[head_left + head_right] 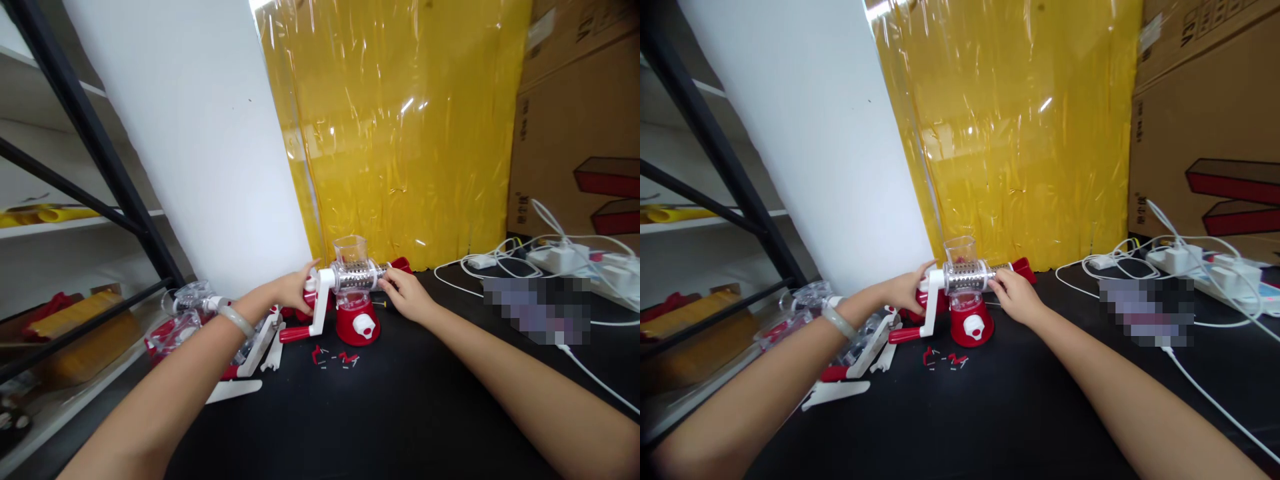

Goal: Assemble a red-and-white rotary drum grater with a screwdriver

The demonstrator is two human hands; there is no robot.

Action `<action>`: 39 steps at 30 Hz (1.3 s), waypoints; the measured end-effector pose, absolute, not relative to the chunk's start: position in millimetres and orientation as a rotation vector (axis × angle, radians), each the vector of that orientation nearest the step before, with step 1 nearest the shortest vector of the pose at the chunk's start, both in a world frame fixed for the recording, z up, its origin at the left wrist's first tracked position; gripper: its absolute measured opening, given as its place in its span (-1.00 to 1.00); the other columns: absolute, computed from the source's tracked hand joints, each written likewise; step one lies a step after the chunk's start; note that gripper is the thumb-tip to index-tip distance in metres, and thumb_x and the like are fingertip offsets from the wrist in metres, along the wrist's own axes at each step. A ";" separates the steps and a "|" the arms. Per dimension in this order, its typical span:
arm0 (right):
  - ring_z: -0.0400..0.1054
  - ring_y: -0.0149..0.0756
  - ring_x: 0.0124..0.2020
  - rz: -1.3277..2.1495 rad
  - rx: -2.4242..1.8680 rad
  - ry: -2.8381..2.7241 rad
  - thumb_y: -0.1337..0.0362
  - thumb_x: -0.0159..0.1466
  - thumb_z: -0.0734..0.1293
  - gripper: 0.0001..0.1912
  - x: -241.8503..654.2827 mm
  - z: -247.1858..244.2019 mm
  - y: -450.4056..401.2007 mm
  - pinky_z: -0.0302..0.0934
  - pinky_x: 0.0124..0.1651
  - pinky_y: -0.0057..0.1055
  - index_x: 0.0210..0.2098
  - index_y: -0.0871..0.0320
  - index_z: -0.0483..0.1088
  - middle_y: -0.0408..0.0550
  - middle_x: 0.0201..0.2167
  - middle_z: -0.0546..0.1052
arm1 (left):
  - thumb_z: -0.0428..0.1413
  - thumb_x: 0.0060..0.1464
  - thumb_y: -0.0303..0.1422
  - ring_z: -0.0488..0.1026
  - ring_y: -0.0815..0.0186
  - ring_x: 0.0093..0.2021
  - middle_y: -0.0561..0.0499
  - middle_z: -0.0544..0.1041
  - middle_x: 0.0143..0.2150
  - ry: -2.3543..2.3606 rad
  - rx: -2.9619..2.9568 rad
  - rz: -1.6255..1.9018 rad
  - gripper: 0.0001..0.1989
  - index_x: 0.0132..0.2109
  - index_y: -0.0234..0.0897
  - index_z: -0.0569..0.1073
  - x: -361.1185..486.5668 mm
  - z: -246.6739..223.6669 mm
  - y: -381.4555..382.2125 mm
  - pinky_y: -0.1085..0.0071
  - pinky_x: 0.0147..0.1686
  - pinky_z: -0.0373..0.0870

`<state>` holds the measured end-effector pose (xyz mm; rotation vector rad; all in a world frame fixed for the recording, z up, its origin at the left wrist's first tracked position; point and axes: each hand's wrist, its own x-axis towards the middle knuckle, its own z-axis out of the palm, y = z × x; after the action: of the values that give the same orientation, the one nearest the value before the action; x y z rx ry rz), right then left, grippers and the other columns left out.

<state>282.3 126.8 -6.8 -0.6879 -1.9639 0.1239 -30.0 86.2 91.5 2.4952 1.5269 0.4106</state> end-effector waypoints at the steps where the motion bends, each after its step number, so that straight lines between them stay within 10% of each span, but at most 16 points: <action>1: 0.21 -0.29 -0.47 0.127 -0.687 -1.966 0.19 0.38 0.14 -0.70 282.3 -6.9 126.9 0.07 -0.37 -0.36 -0.49 0.08 0.10 -0.13 -0.52 0.29 | 0.42 -0.43 -0.21 0.50 -0.07 0.03 -0.25 0.52 0.06 1.651 2.445 0.408 0.30 0.41 -0.32 -0.07 -37.4 102.9 80.2 0.12 0.08 0.36; 7: 0.21 -0.28 -0.47 0.155 -0.701 -1.957 0.18 0.37 0.16 -0.71 282.8 -6.2 126.3 0.07 -0.37 -0.36 -0.48 0.08 0.12 -0.12 -0.52 0.30 | 0.45 -0.41 -0.11 0.51 -0.02 0.02 -0.26 0.48 0.09 2.227 1.950 1.076 0.33 0.41 -0.24 -0.14 -86.2 150.2 63.2 0.14 0.04 0.41; 15: 0.22 -0.28 -0.46 0.147 -0.695 -1.953 0.19 0.37 0.15 -0.71 281.9 -5.6 126.5 0.07 -0.37 -0.37 -0.48 0.08 0.13 -0.12 -0.51 0.31 | 0.35 -0.29 0.06 0.38 -0.06 0.17 -0.28 0.39 0.14 2.624 1.333 1.595 0.08 0.30 -0.27 0.10 -83.7 85.1 92.6 0.10 0.12 0.34; 39: 0.20 -0.29 -0.45 0.137 -0.714 -1.977 0.20 0.37 0.15 -0.72 284.6 -4.7 127.5 0.03 -0.36 -0.36 -0.47 0.08 0.11 -0.13 -0.50 0.28 | 0.29 -0.16 0.05 0.23 -0.19 0.26 -0.31 0.00 0.31 2.719 1.398 1.402 -0.05 0.29 -0.10 0.04 -50.5 48.7 79.8 -0.05 0.12 0.31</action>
<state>284.6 127.5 -4.7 -0.7139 -1.9769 0.1375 -50.5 79.8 48.7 1.3975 2.7187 1.4019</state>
